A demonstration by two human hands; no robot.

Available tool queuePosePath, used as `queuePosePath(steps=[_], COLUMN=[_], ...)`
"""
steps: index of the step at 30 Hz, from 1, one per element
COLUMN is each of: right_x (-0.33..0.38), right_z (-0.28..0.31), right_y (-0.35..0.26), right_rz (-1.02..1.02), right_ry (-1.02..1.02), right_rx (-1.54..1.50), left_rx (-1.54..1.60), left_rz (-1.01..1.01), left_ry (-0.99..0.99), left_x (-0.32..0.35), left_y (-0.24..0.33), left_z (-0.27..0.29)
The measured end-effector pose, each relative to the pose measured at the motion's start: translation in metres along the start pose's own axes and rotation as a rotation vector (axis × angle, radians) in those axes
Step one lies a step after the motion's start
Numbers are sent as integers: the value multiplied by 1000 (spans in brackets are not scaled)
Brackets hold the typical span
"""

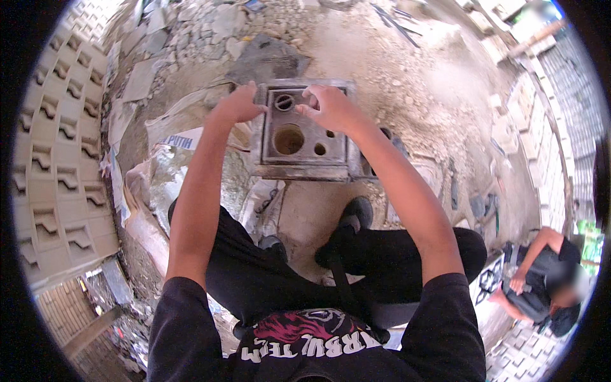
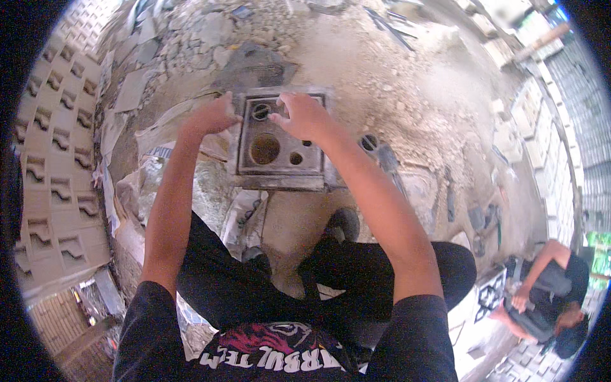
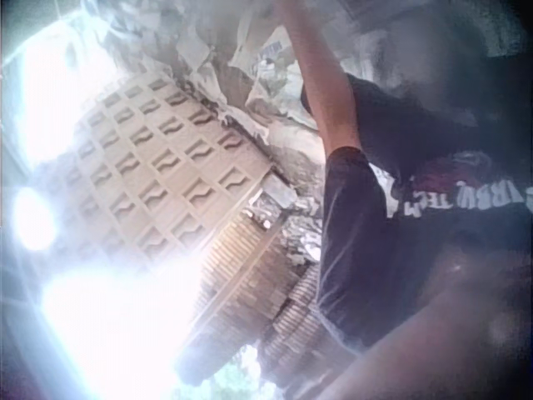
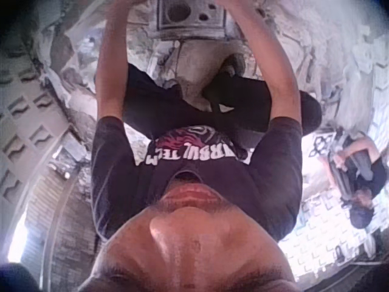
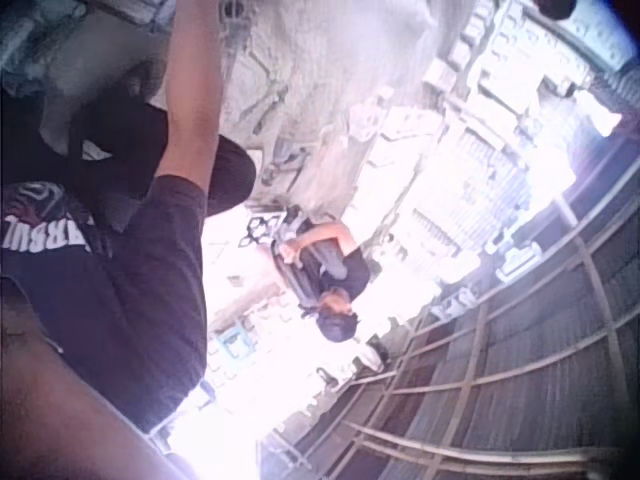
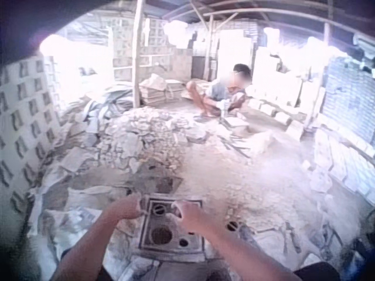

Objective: The person cleans a metal mold using a trowel, places a square plate into the mold, assembles the internal components, and then lifts the finished ventilation block to carry it away.

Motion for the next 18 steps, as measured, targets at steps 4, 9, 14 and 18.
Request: queuePosePath(steps=[4, 9, 14, 18], right_x=[-31, -43, -47, -58], right_z=[-35, -51, -55, -53], right_y=[-3, -16, -10, -8], right_rz=[-12, 78, 98, 52], right_ry=[-114, -71, -137, -289], right_rx=[262, 456, 436, 424], left_rx=[105, 192, 179, 186], left_rz=[-10, 15, 73, 107], left_ry=[-82, -83, -133, -151], left_x=[5, 3, -4, -4], left_y=[3, 0, -5, -1], left_z=[-12, -41, -52, -45])
Point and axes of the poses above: each hand's wrist, its own x-axis away from the middle knuckle, its own z-axis out of the back of the hand, y = z × x, the point moved 3 cm from there along -x, towards the middle knuckle, and after that the axes turned 3 degrees about y, right-handed, at the moved point
